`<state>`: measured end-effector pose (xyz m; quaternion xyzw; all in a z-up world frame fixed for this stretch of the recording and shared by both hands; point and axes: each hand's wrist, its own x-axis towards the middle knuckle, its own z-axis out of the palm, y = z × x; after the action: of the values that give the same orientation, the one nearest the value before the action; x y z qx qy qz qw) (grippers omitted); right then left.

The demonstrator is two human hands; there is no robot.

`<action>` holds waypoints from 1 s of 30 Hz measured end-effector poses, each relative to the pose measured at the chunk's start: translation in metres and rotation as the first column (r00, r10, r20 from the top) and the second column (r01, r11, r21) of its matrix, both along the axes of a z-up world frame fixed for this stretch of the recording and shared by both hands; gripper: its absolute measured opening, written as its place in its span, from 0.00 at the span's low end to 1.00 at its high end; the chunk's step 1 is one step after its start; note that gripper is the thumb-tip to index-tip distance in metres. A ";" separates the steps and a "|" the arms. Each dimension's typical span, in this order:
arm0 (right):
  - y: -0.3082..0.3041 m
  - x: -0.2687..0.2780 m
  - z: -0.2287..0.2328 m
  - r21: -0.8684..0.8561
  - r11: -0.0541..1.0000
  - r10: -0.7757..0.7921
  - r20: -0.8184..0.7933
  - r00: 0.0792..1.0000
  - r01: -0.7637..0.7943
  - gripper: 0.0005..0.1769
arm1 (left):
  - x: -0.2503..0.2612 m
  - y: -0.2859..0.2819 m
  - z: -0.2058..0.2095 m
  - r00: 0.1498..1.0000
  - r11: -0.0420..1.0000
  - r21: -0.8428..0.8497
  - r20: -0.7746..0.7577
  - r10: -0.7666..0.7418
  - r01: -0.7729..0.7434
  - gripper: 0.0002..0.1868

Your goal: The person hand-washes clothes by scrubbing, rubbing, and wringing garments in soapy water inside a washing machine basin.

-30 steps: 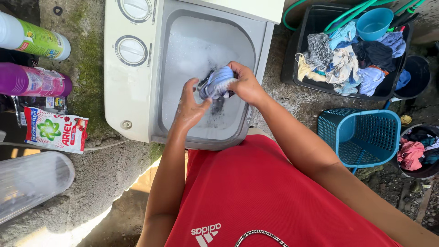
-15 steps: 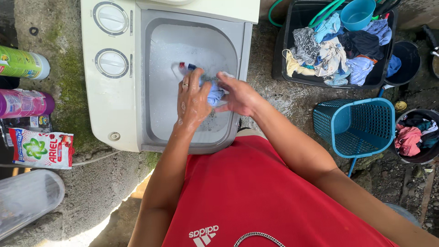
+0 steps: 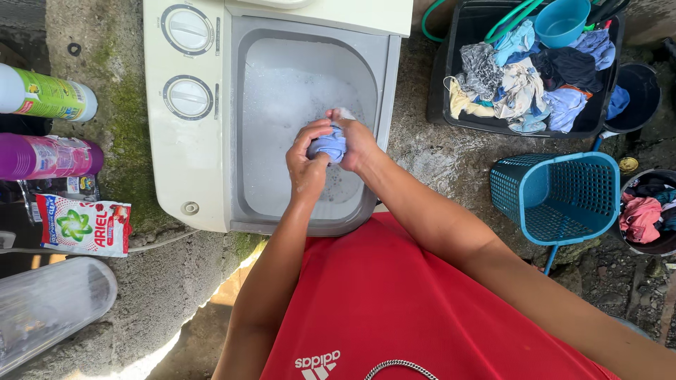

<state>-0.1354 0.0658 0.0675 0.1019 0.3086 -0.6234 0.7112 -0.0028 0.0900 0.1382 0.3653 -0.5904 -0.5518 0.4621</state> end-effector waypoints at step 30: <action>-0.019 0.011 0.006 -0.240 0.970 0.007 -0.082 0.997 -0.027 0.08 | -0.030 -0.047 0.028 0.991 0.991 0.103 -0.090 0.099 -0.089 0.09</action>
<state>-0.1244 0.0466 0.0733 -0.0130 0.2597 -0.6536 0.7108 -0.0327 0.0431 0.1661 0.3887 -0.5218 -0.5746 0.4964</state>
